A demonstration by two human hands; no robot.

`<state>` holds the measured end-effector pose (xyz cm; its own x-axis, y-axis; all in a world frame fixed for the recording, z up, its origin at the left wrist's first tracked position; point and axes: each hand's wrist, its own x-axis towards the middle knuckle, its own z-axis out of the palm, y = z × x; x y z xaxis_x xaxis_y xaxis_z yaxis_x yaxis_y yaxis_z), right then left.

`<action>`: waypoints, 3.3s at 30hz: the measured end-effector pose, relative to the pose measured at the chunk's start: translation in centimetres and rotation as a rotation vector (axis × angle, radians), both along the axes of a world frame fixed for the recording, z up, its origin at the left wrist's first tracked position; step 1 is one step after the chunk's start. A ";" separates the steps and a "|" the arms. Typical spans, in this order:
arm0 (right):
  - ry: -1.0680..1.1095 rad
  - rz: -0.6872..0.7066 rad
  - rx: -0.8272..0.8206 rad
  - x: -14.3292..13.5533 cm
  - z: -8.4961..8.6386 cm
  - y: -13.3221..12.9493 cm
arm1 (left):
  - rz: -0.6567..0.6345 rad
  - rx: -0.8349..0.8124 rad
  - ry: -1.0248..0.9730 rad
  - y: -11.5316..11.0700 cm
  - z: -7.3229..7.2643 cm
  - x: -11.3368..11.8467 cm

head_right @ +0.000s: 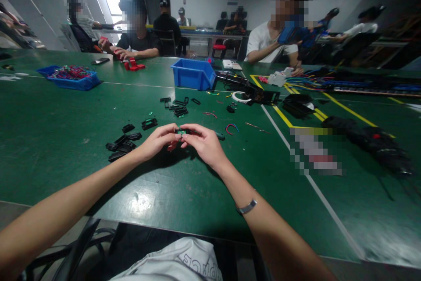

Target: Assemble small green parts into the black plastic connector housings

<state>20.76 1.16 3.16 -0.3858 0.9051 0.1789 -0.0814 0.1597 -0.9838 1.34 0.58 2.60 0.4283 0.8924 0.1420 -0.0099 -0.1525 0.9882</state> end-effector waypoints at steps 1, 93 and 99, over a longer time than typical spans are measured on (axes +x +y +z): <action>0.008 0.002 -0.009 0.0 0.0 0.0 | 0.000 0.000 -0.002 0.0 0.0 0.0; 0.186 -0.150 -0.297 -0.6 -1.7 1.1 | 0.244 0.321 0.348 -0.3 -0.9 0.2; 0.181 -0.148 -0.306 -0.7 -1.7 1.1 | 0.241 0.325 0.355 -0.2 -0.9 0.2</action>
